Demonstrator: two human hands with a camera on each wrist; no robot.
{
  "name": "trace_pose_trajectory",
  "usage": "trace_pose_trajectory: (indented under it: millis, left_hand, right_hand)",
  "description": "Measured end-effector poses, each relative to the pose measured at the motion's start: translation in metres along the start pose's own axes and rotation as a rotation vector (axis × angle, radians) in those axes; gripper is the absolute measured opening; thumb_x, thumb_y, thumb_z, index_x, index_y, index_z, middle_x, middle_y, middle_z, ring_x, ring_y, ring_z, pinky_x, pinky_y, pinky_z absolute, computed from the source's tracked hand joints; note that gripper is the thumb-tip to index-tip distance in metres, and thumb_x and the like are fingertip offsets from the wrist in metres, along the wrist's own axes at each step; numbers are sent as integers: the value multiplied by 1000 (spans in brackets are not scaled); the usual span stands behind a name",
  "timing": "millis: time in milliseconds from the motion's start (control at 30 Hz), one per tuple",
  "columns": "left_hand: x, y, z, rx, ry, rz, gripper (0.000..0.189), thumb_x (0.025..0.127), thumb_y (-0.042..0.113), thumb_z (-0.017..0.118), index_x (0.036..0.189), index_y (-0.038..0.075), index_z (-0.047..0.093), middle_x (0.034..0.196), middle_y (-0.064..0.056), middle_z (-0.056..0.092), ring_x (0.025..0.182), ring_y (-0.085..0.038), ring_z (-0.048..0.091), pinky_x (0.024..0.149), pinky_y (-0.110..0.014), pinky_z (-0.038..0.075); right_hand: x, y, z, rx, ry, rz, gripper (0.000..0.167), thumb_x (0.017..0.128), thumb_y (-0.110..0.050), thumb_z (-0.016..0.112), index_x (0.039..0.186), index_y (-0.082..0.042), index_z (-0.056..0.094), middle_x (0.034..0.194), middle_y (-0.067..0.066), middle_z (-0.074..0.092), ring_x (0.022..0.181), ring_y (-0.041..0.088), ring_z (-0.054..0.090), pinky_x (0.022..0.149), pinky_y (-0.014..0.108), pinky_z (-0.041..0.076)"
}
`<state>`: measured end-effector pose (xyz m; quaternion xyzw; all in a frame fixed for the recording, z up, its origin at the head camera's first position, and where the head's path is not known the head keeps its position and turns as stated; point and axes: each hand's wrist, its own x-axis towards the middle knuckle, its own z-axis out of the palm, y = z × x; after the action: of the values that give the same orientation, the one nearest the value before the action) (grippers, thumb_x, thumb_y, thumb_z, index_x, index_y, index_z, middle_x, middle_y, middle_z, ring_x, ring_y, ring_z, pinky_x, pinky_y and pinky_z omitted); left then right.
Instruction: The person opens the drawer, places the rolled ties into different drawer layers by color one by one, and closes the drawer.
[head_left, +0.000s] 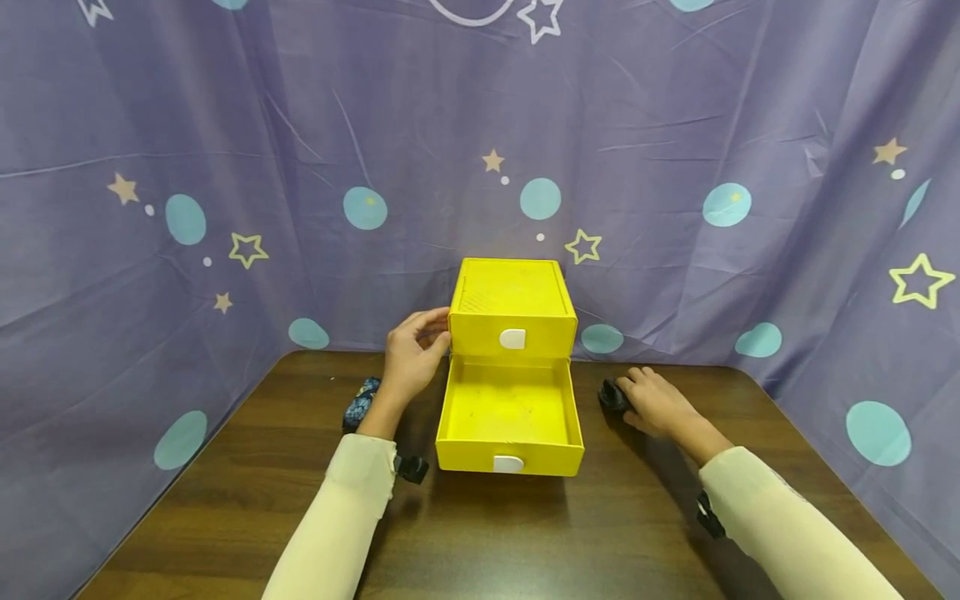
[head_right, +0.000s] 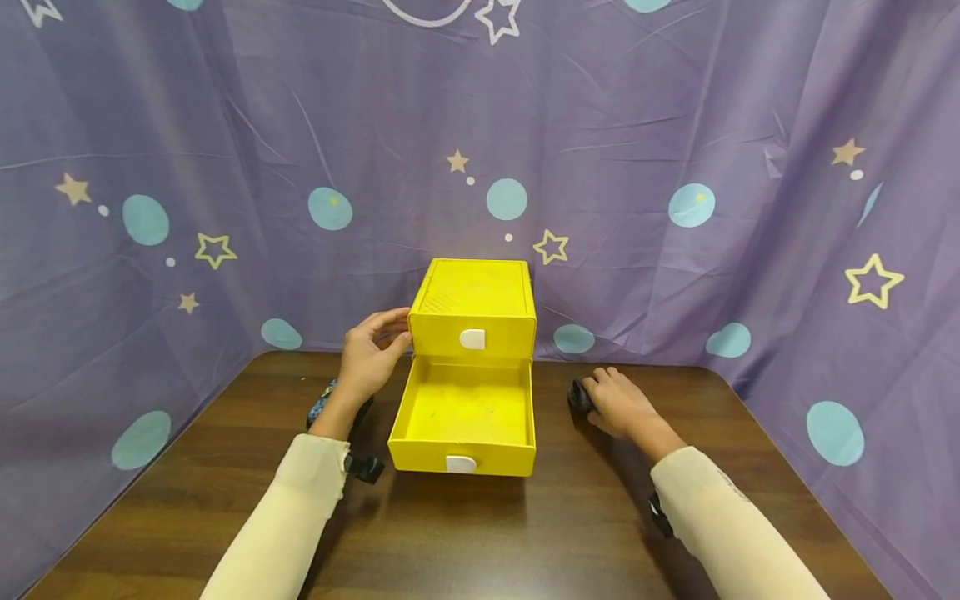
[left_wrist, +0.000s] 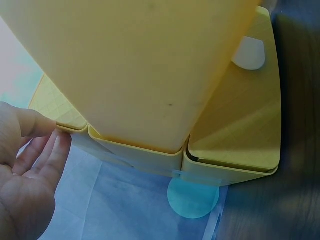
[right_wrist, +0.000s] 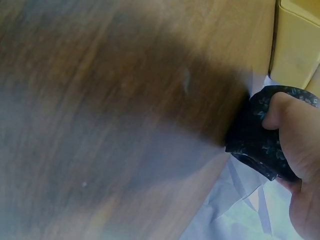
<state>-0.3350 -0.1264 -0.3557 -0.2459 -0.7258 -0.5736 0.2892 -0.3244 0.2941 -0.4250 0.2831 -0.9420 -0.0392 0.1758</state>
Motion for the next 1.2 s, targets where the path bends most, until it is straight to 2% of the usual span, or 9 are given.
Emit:
trace_pose_trajectory:
  millis: [100, 267, 533, 700, 867, 1067, 1200]
  left_hand:
    - [0, 0, -1, -6, -1, 16, 34, 92, -7, 70, 125, -1, 71, 114, -17, 69, 104, -31, 69, 86, -23, 59]
    - [-1, 0, 0, -5, -2, 26, 33, 92, -7, 70, 125, -3, 70, 114, -18, 68, 104, -32, 69, 86, -25, 59]
    - [-1, 1, 1, -6, -5, 10, 34, 92, -7, 70, 126, -2, 70, 115, -17, 68, 104, -30, 68, 87, -28, 59]
    - [-2, 0, 1, 5, -9, 3, 34, 92, -6, 70, 126, -1, 70, 115, -16, 68, 104, -29, 69, 88, -33, 60]
    - [-2, 0, 0, 1, -10, 6, 34, 93, -6, 70, 126, -1, 71, 114, -15, 68, 104, -28, 69, 89, -36, 60]
    - [0, 0, -1, 3, -7, 15, 33, 93, -6, 69, 125, -1, 71, 114, -15, 69, 104, -27, 69, 88, -30, 60]
    - [-1, 0, -1, 12, -5, 18, 33, 93, -6, 70, 126, -1, 71, 114, -15, 69, 104, -29, 69, 88, -30, 60]
  right_hand:
    - [1, 1, -1, -27, 0, -10, 44, 77, -16, 87, 111, 2, 65, 103, 17, 62, 93, 37, 58, 84, 52, 52]
    - [1, 1, -3, -60, 15, -19, 40, 78, -15, 86, 107, 1, 64, 101, 17, 61, 92, 38, 57, 82, 52, 52]
    - [3, 3, -13, -107, 146, -63, 38, 73, -10, 84, 102, 2, 63, 95, 16, 61, 84, 36, 55, 77, 51, 51]
    - [6, 5, -27, -103, 169, -73, 37, 72, -9, 82, 101, 2, 63, 95, 17, 61, 86, 38, 56, 78, 53, 50]
    - [10, 10, -43, -111, 185, -76, 42, 72, -9, 86, 106, 4, 64, 99, 20, 63, 90, 41, 58, 82, 55, 50]
    - [16, 13, -66, -136, 254, -104, 51, 68, -9, 89, 110, 6, 64, 102, 22, 64, 89, 42, 57, 78, 55, 49]
    - [21, 13, -82, -152, 320, -137, 49, 66, -9, 88, 107, 5, 64, 100, 21, 64, 86, 43, 57, 75, 54, 49]
